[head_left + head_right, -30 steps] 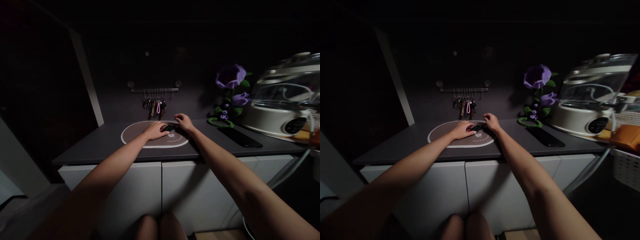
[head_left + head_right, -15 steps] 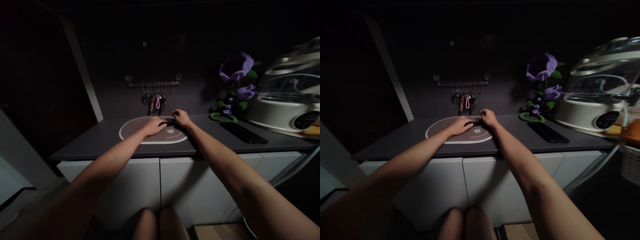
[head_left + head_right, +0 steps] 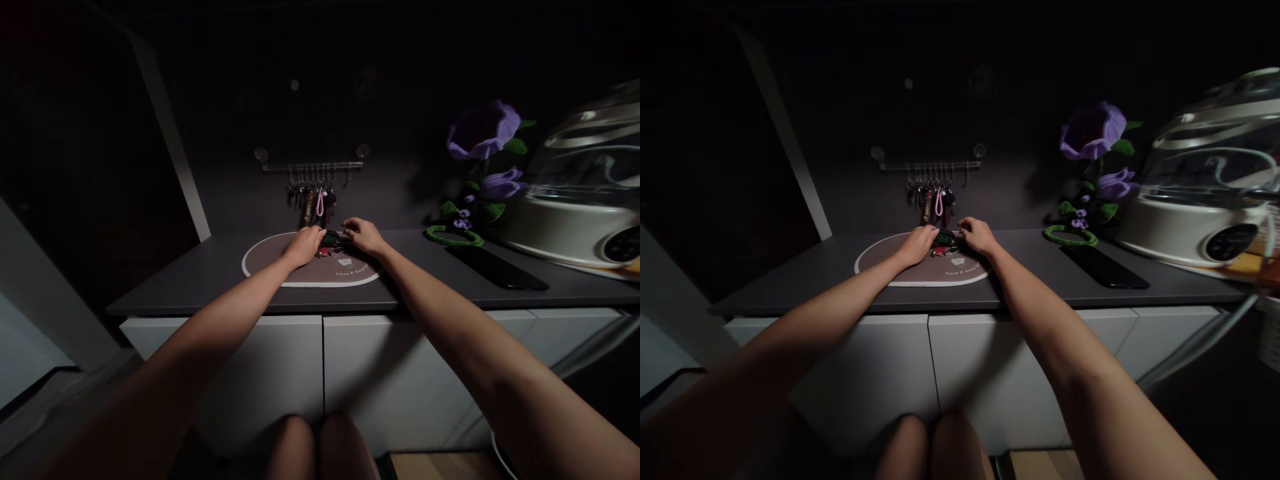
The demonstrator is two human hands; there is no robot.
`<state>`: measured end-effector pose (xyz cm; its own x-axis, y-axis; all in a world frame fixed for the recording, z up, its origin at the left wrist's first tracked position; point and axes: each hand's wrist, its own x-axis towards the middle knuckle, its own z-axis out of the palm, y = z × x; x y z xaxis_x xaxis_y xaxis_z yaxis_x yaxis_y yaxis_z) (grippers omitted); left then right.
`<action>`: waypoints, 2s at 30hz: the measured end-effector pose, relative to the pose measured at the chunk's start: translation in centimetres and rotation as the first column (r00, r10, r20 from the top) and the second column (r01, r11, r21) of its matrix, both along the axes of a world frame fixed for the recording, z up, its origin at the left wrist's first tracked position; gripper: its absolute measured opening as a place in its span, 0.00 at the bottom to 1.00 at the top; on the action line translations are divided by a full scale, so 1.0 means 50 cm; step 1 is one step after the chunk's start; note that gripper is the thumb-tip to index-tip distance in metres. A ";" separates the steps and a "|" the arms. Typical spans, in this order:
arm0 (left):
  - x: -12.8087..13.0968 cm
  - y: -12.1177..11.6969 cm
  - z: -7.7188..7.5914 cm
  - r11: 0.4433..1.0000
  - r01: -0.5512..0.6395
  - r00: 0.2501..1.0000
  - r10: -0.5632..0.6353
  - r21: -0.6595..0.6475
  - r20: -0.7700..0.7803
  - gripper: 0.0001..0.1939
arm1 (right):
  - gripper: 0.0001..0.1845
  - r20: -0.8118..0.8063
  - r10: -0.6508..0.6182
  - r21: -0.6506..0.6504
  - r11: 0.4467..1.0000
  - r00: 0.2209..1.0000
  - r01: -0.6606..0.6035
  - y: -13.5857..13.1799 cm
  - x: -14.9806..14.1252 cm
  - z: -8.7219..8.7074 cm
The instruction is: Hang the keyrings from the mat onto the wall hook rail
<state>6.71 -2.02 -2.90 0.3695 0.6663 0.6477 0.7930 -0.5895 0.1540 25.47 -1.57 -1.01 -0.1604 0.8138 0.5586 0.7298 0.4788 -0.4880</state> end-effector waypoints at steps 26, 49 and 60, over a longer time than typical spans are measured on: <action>-0.007 -0.021 0.032 0.997 -0.040 0.894 0.008 0.062 0.448 0.22 | 0.09 -0.065 0.196 -0.039 0.979 0.978 -0.199 -0.015 -0.025 -0.001; -0.009 0.021 0.011 0.969 0.189 0.709 -0.022 -0.160 0.705 0.15 | 0.12 -0.485 0.363 0.159 0.931 0.796 -0.328 0.008 -0.017 0.010; -0.005 0.016 -0.001 0.944 0.298 0.883 -0.216 -0.142 0.418 0.11 | 0.18 -0.671 0.338 0.125 0.929 0.660 -0.348 -0.007 -0.017 0.022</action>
